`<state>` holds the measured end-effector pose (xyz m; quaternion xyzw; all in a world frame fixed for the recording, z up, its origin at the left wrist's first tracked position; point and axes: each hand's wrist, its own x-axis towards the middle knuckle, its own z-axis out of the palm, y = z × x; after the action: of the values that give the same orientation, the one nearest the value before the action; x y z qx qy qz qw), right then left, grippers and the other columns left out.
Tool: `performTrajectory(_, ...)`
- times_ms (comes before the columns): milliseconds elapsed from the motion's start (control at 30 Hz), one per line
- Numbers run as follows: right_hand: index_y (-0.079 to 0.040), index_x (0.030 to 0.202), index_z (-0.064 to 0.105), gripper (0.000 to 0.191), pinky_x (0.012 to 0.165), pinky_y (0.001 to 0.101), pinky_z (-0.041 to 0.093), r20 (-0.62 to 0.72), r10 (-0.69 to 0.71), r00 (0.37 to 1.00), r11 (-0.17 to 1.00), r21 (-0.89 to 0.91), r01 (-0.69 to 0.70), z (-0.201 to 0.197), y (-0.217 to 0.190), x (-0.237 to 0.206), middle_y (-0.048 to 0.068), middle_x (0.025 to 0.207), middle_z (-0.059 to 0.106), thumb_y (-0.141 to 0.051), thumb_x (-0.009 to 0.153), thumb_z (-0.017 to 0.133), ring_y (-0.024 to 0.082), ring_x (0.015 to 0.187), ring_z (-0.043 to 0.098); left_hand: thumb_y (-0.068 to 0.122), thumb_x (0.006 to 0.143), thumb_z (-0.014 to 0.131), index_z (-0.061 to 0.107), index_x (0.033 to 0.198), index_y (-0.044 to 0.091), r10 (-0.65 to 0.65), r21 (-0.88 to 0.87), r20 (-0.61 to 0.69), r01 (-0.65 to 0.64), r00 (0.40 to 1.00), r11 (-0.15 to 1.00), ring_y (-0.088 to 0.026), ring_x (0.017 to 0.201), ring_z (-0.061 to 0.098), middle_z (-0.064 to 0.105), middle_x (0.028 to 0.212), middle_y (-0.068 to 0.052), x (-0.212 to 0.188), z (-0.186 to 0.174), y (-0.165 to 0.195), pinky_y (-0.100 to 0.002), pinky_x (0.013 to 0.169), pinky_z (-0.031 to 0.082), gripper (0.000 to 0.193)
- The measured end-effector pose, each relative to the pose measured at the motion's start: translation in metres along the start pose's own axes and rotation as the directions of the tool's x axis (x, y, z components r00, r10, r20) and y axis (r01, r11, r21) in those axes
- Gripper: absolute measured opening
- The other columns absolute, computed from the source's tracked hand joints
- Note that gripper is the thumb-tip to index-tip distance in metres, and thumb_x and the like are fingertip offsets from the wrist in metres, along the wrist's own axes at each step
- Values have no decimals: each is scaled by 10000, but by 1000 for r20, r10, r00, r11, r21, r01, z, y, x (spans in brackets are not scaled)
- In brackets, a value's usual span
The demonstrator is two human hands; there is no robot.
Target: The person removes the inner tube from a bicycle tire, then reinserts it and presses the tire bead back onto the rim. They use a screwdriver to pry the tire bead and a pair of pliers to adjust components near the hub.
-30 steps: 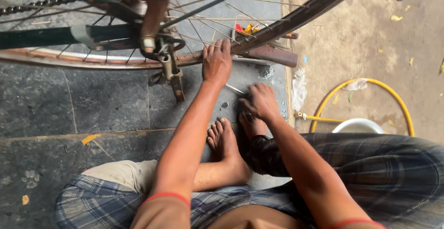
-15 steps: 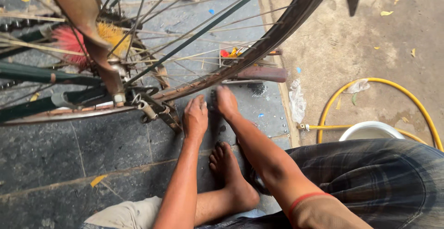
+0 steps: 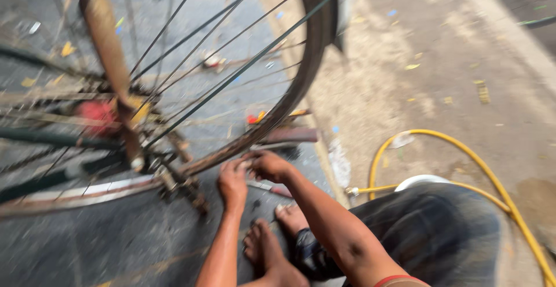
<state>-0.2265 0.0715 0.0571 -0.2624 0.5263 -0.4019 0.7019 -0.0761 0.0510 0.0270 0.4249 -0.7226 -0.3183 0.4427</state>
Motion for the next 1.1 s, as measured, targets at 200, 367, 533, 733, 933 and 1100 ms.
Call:
performTrajectory(200, -129, 1341, 603, 485, 736, 439, 560, -227, 286, 931, -319, -939, -131, -21, -76, -46, 137, 1112, 761, -190, 868, 693, 285, 885, 709, 134, 994, 603, 736, 1106, 54, -83, -94, -46, 79, 995, 992, -343, 923, 673, 702, 1004, -164, 42, 31, 48, -446, 830, 524, 191)
performTrajectory(367, -101, 1314, 648, 488, 851, 454, 548, -168, 255, 952, -366, -928, -66, -15, -167, -169, 155, 1120, 764, -318, 881, 715, 328, 1006, 700, 175, 1039, 573, 710, 1131, 65, -184, -91, -14, 182, 983, 979, -335, 896, 683, 714, 960, -163, 58, 59, 82, -461, 840, 513, 199)
performTrajectory(533, -167, 1431, 554, 614, 894, 464, 519, -78, -108, 991, -116, -989, -90, 22, -206, -283, 144, 1192, 692, -348, 868, 718, 343, 1089, 678, 159, 1003, 618, 753, 1058, 43, -155, 43, -139, 163, 978, 986, -404, 913, 647, 675, 1016, -233, 66, 70, 79, -492, 805, 506, 186)
performTrajectory(733, -173, 1465, 515, 697, 896, 489, 510, -106, -272, 956, 3, -994, -110, 43, -226, -312, 163, 1241, 677, -379, 836, 737, 406, 1069, 661, 166, 1014, 647, 742, 1082, 18, -29, 9, -100, 30, 995, 999, -401, 877, 672, 713, 964, -214, 78, 81, 66, -496, 813, 518, 188)
performTrajectory(933, -110, 1422, 524, 678, 901, 489, 512, 80, -181, 980, -18, -997, 78, 46, -222, -311, 152, 1212, 719, -410, 845, 717, 387, 1065, 677, 223, 1044, 605, 755, 1080, 31, -273, -17, 37, 274, 961, 962, -360, 791, 729, 740, 865, -199, 87, 82, 72, -466, 766, 544, 247)
performTrajectory(1100, -121, 1413, 572, 643, 930, 474, 525, 36, -148, 988, -53, -998, 28, 43, -216, -308, 188, 1160, 732, -413, 860, 719, 378, 1099, 682, 247, 996, 651, 770, 1096, 41, -176, 11, 15, 176, 984, 984, -342, 786, 710, 735, 864, -188, 85, 72, 73, -440, 739, 533, 259)
